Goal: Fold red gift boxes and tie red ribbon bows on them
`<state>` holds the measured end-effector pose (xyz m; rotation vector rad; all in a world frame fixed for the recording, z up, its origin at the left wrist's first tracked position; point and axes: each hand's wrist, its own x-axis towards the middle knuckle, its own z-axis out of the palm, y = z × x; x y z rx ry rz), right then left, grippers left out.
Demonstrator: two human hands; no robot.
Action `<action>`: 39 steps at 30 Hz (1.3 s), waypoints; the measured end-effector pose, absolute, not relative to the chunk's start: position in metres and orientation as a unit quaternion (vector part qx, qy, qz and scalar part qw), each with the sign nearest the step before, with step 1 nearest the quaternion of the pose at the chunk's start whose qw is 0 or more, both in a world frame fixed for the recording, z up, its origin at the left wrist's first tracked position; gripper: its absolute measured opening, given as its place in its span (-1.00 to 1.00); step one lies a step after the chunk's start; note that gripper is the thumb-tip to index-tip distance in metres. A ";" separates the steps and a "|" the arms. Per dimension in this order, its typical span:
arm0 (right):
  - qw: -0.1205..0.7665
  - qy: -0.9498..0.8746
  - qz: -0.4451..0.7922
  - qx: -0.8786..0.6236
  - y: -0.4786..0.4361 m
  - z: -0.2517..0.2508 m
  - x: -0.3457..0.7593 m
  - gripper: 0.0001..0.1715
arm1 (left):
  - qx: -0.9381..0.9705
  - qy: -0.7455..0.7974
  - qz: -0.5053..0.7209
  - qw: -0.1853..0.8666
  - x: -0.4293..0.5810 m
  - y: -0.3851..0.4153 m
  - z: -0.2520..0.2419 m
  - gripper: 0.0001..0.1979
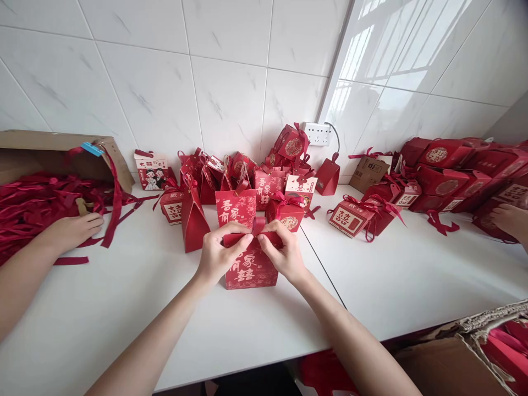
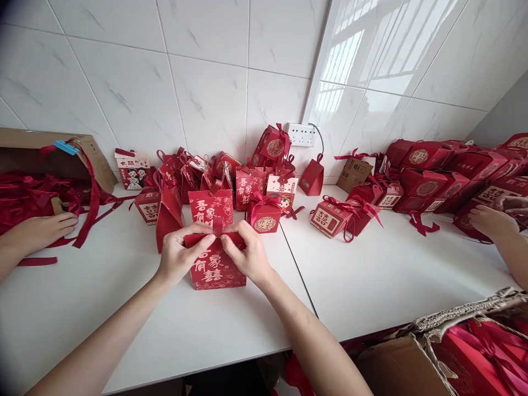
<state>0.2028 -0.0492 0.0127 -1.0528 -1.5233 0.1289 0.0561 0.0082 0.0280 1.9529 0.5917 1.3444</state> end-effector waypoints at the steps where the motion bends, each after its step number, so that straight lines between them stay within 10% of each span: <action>1: 0.601 -0.655 0.055 -0.456 -0.049 0.012 0.202 -0.91 | 0.749 0.229 0.518 0.344 0.057 0.008 0.028 -0.92; 39: 0.595 -0.679 0.051 -0.426 -0.053 0.016 0.197 -0.93 | 0.794 0.192 0.529 0.228 0.056 0.003 0.040 -0.89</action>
